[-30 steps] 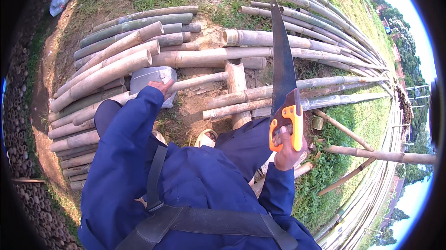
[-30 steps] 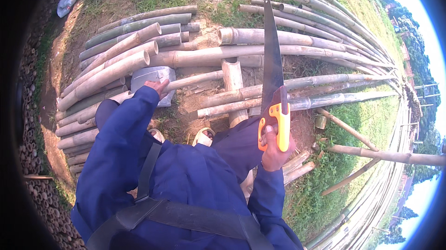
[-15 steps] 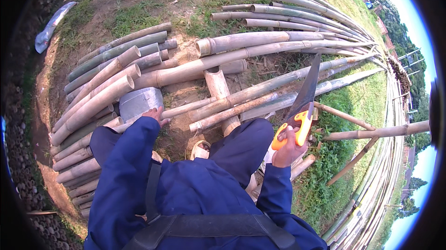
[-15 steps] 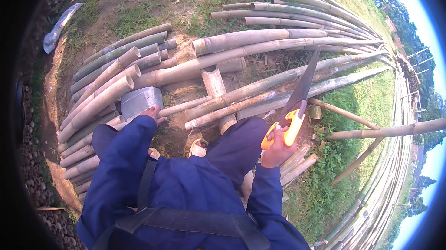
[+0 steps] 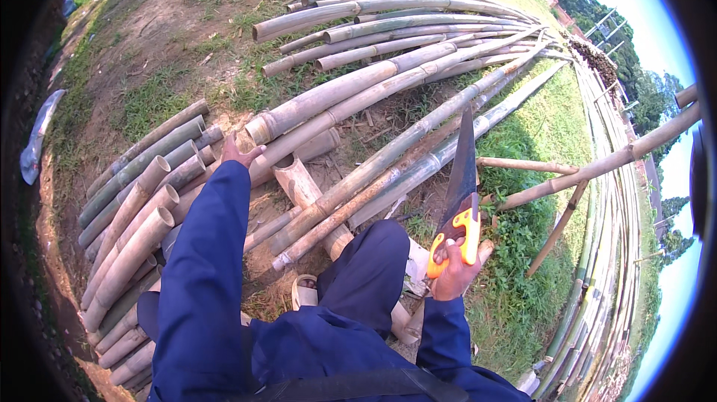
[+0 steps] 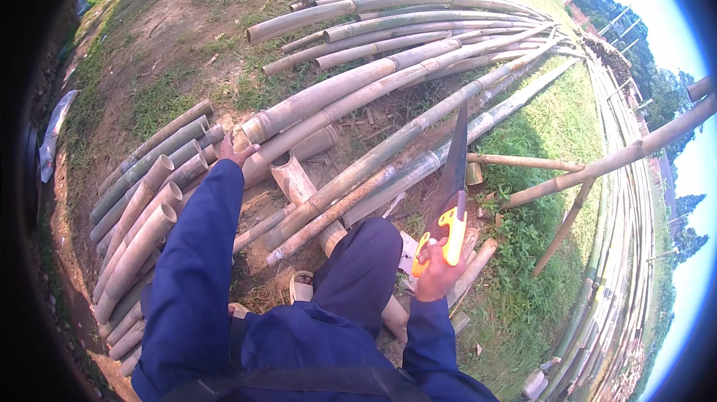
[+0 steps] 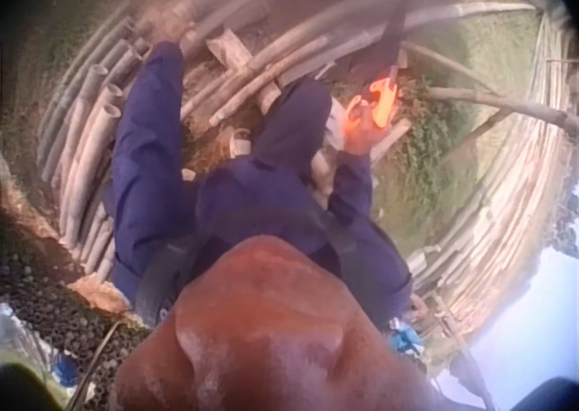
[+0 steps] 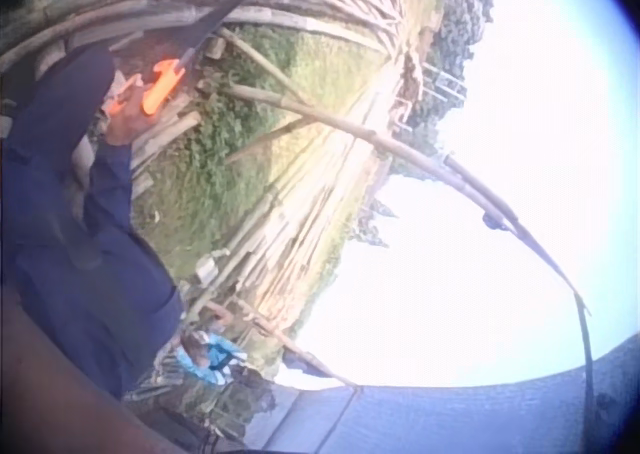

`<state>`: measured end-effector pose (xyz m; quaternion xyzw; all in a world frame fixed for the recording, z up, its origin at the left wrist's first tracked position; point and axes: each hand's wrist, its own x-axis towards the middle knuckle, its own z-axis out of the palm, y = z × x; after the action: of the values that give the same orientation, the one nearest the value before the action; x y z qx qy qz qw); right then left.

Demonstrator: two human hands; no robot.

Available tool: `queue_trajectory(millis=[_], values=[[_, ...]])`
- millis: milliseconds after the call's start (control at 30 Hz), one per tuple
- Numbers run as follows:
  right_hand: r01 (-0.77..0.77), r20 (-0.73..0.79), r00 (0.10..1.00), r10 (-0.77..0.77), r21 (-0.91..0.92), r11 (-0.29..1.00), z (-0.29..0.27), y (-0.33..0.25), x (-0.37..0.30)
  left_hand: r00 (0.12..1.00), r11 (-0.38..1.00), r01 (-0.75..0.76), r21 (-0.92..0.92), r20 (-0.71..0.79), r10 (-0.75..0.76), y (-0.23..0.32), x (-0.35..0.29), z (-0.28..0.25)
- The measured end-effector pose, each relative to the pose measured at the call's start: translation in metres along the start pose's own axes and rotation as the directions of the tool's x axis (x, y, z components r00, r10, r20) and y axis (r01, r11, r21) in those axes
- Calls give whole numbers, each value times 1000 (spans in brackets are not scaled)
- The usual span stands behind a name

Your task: The person uses a hand saw to cut bamboo poles to length, positioning each pole on a support and sawing through it. After cutting, the person moves the cut pieces aside and repeats the process with additional poles.

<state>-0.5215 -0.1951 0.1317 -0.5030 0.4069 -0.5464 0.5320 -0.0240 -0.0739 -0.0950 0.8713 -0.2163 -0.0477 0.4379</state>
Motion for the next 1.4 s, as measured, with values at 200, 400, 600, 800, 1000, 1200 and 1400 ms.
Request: queue_trajectory(millis=[200,400,600,800,1000,1200,1400], values=[[45,-87,995,-55,-112,993,-32,-7,4,843,746,534,-398,327,-428,-22,35,53],[0,-82,996,-21,-254,967,-36,-9,0,831,664,544,-512,435,-346,-73,46,67],[-15,-95,995,-8,-236,972,-49,-1,-5,828,668,555,-496,403,-389,-73,64,72],[-38,-41,999,32,-166,985,-30,-4,3,866,636,498,-589,372,-333,-70,81,31],[-31,-63,998,21,-161,986,-26,-7,2,941,757,337,-559,186,-281,27,23,28],[-53,11,998,54,-91,994,-6,-15,4,934,777,334,-533,76,-349,77,-23,18],[-18,61,998,24,-86,996,3,-13,7,953,830,263,-492,-1,-302,118,15,-16]])
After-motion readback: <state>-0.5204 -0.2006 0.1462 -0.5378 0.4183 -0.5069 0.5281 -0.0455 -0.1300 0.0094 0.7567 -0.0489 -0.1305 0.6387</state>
